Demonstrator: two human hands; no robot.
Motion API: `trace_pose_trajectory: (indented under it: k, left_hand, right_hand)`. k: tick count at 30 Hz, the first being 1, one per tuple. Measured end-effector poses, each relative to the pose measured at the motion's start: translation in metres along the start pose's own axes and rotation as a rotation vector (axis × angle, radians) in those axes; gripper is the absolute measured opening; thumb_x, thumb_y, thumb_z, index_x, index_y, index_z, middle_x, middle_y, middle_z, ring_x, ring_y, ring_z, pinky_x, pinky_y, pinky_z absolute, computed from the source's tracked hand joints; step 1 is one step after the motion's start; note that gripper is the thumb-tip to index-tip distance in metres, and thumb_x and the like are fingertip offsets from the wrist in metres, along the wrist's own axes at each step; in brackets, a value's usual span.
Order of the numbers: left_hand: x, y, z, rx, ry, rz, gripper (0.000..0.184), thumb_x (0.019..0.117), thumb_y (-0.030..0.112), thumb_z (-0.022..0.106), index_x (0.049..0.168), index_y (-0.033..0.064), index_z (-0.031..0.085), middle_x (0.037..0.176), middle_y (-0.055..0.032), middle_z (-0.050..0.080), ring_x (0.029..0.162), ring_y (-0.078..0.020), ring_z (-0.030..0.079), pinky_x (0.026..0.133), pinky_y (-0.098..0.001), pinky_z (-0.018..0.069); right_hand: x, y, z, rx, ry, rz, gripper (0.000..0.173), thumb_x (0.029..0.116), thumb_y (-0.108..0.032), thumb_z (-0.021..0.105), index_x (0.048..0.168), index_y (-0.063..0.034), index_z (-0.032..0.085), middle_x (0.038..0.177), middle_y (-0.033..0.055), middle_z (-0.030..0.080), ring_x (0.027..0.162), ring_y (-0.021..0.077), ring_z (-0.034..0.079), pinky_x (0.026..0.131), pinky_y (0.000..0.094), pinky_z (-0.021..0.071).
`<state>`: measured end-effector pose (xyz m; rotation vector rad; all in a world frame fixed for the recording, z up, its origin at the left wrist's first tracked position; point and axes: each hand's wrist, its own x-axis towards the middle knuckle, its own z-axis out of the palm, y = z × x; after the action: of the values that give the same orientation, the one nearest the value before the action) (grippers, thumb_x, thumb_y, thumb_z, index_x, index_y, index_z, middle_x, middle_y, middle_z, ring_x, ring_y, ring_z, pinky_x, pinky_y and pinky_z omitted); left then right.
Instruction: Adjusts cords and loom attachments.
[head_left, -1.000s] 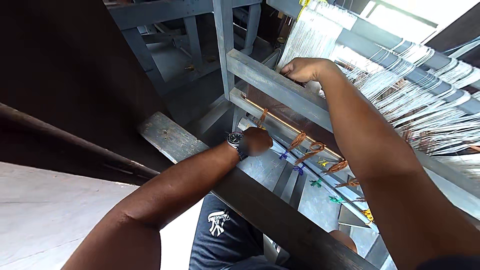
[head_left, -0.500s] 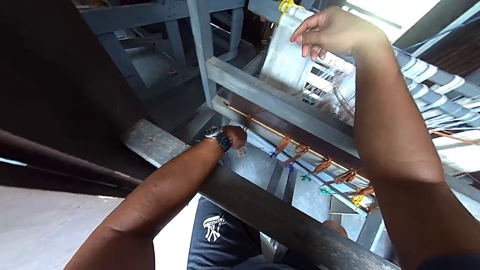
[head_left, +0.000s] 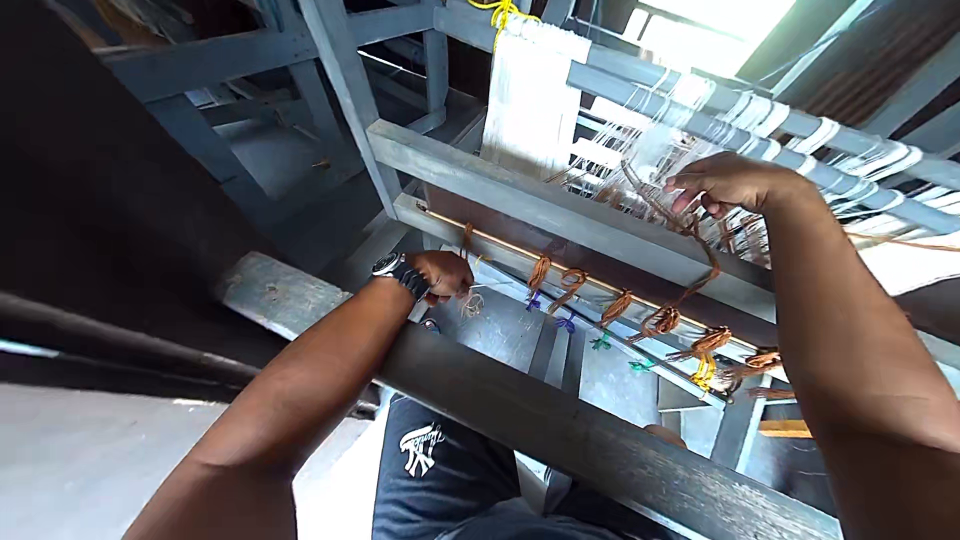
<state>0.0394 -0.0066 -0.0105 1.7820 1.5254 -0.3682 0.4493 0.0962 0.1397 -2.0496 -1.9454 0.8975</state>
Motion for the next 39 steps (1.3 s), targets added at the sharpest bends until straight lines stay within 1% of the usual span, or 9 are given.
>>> trace_pose_trajectory:
  k: [2, 4, 5, 7, 10, 19, 23, 31, 39]
  left_hand:
    - [-0.006, -0.001, -0.005, -0.032, 0.025, 0.015, 0.024, 0.109, 0.02, 0.053, 0.119, 0.0059, 0.069, 0.082, -0.0115, 0.065, 0.058, -0.0181, 0.059, 0.057, -0.0351, 0.0536]
    - [-0.01, -0.005, -0.009, -0.058, 0.042, 0.024, 0.026, 0.1104, 0.02, 0.048, 0.118, 0.003, 0.067, 0.086, -0.0133, 0.066, 0.062, -0.0208, 0.063, 0.06, -0.038, 0.0565]
    - [-0.013, -0.007, -0.01, -0.078, 0.055, 0.017, 0.028, 0.1112, 0.021, 0.046, 0.117, 0.0019, 0.066, 0.088, -0.0137, 0.067, 0.064, -0.0218, 0.065, 0.062, -0.0387, 0.0573]
    - [-0.015, -0.012, -0.012, -0.114, 0.109, -0.003, 0.035, 0.1128, 0.028, 0.043, 0.114, 0.0002, 0.064, 0.087, -0.0147, 0.067, 0.067, -0.0233, 0.067, 0.064, -0.0397, 0.0583]
    - [-0.011, -0.021, -0.013, -0.159, 0.202, -0.058, 0.04, 0.113, 0.033, 0.042, 0.112, 0.0, 0.065, 0.083, -0.0144, 0.065, 0.063, -0.024, 0.066, 0.06, -0.0407, 0.0579]
    - [-0.005, -0.024, -0.015, -0.257, 0.267, -0.176, 0.042, 0.1101, 0.037, 0.048, 0.097, 0.002, 0.068, 0.072, -0.0099, 0.065, 0.052, -0.0195, 0.061, 0.052, -0.0365, 0.055]
    - [-0.003, -0.024, -0.016, -0.248, 0.25, -0.206, 0.044, 0.1086, 0.04, 0.051, 0.094, 0.0021, 0.068, 0.072, -0.0099, 0.065, 0.053, -0.0196, 0.062, 0.054, -0.0382, 0.0554]
    - [0.002, -0.021, -0.018, -0.244, 0.253, -0.211, 0.045, 0.1092, 0.038, 0.05, 0.092, 0.0002, 0.067, 0.069, -0.0111, 0.063, 0.052, -0.0201, 0.061, 0.053, -0.0379, 0.0552]
    - [0.003, -0.022, -0.018, -0.312, 0.245, -0.221, 0.043, 0.1092, 0.039, 0.051, 0.095, 0.0007, 0.066, 0.069, -0.0104, 0.064, 0.052, -0.0193, 0.062, 0.052, -0.0364, 0.0562]
  right_hand:
    - [0.014, 0.021, 0.013, -0.002, 0.079, -0.004, 0.038, 0.11, -0.04, 0.046, 0.127, -0.0127, 0.066, 0.089, 0.0057, 0.072, 0.047, 0.0087, 0.044, 0.046, 0.0285, 0.0403]
    - [0.019, 0.028, 0.016, -0.087, 0.088, 0.016, 0.042, 0.1101, -0.038, 0.048, 0.127, -0.0038, 0.066, 0.103, 0.0184, 0.072, 0.068, 0.0259, 0.059, 0.064, 0.0487, 0.0491]
    - [0.02, 0.03, 0.018, -0.089, 0.098, 0.021, 0.041, 0.11, -0.037, 0.048, 0.126, -0.0038, 0.066, 0.103, 0.0189, 0.072, 0.068, 0.0255, 0.057, 0.064, 0.048, 0.047]
    - [0.02, 0.032, 0.02, -0.069, 0.107, 0.033, 0.038, 0.1098, -0.039, 0.047, 0.123, -0.0101, 0.067, 0.09, 0.0093, 0.072, 0.052, 0.0114, 0.045, 0.05, 0.033, 0.0404]
    - [0.021, 0.032, 0.019, -0.053, 0.072, 0.081, 0.038, 0.1103, -0.04, 0.046, 0.123, -0.011, 0.067, 0.086, 0.0075, 0.071, 0.048, 0.0076, 0.039, 0.048, 0.0283, 0.0365]
    - [0.026, 0.035, 0.025, -0.072, 0.019, 0.176, 0.037, 0.1102, -0.039, 0.046, 0.118, -0.01, 0.066, 0.076, 0.0071, 0.064, 0.053, 0.0116, 0.049, 0.048, 0.0293, 0.0389]
    - [0.02, 0.028, 0.028, -0.045, 0.024, 0.21, 0.038, 0.1102, -0.039, 0.045, 0.122, -0.0082, 0.063, 0.084, 0.0088, 0.067, 0.059, 0.0123, 0.054, 0.052, 0.0298, 0.0417]
    - [0.015, 0.021, 0.032, -0.03, 0.036, 0.234, 0.031, 0.1106, -0.034, 0.046, 0.116, -0.0099, 0.064, 0.077, 0.0049, 0.061, 0.054, 0.0079, 0.049, 0.048, 0.0242, 0.0382]
    - [0.02, 0.024, 0.029, -0.057, 0.027, 0.243, 0.034, 0.1108, -0.036, 0.044, 0.121, -0.0108, 0.063, 0.079, 0.0049, 0.063, 0.054, 0.0075, 0.048, 0.047, 0.0238, 0.036]
